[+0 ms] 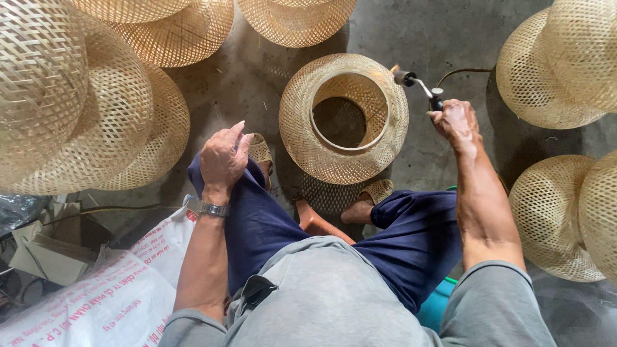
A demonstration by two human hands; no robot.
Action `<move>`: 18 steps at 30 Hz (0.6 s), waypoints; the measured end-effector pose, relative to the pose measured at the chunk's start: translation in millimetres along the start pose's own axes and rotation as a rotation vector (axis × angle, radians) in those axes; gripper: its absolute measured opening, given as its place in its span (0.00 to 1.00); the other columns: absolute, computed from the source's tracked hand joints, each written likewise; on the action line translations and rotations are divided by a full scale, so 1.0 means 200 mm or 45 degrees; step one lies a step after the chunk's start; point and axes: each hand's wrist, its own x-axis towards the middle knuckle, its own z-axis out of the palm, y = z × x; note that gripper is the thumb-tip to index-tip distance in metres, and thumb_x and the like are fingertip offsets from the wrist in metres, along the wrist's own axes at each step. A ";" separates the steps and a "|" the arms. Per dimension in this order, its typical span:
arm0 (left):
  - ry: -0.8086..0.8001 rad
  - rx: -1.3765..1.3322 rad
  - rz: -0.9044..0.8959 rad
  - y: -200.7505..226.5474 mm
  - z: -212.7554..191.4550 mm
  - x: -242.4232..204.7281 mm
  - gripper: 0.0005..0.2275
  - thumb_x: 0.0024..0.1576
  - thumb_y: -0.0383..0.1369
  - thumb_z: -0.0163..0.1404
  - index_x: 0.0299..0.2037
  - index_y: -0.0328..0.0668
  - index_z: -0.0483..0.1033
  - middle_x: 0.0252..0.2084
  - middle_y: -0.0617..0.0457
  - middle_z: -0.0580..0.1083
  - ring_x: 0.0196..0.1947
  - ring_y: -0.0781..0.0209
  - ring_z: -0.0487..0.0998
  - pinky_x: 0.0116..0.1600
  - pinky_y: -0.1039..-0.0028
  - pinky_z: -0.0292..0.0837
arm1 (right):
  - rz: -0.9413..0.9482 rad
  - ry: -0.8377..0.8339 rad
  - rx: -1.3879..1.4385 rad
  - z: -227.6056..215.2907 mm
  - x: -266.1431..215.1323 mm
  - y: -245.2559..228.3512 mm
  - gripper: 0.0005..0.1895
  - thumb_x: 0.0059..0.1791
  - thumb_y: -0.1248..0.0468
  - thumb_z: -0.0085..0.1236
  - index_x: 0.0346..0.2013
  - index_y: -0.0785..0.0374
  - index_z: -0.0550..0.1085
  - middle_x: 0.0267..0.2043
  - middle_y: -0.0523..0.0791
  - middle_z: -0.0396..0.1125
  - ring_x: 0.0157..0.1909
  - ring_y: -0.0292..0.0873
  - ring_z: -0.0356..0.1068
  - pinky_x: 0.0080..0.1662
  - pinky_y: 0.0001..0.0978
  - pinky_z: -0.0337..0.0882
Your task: The person sits on the floor and uses a handheld blowtorch to apply heat to the surface of woven baskets. They rotate the baskets to treat different sections, moving from one basket to another in a batch.
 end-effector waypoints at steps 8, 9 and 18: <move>0.026 -0.319 0.050 -0.03 0.19 0.43 0.13 0.61 0.36 0.59 0.49 0.35 0.80 0.42 0.39 0.79 0.40 0.42 0.81 0.45 0.60 0.76 | 0.342 -0.247 0.147 -0.13 0.11 -0.02 0.22 0.54 0.52 0.64 0.32 0.72 0.78 0.22 0.56 0.70 0.23 0.49 0.71 0.32 0.44 0.71; 0.035 -0.325 0.086 -0.04 0.26 0.50 0.13 0.61 0.37 0.60 0.49 0.35 0.80 0.44 0.39 0.79 0.41 0.43 0.81 0.46 0.61 0.77 | 0.371 -0.282 0.207 -0.14 0.13 -0.02 0.21 0.53 0.53 0.64 0.32 0.71 0.78 0.21 0.56 0.70 0.22 0.48 0.70 0.30 0.43 0.70; -0.447 -0.368 -0.018 -0.06 0.66 0.67 0.15 0.58 0.39 0.59 0.50 0.41 0.78 0.38 0.44 0.78 0.40 0.47 0.80 0.46 0.61 0.75 | 0.431 -0.385 0.181 -0.13 0.36 -0.09 0.22 0.54 0.52 0.63 0.32 0.72 0.78 0.20 0.54 0.68 0.20 0.46 0.70 0.28 0.43 0.69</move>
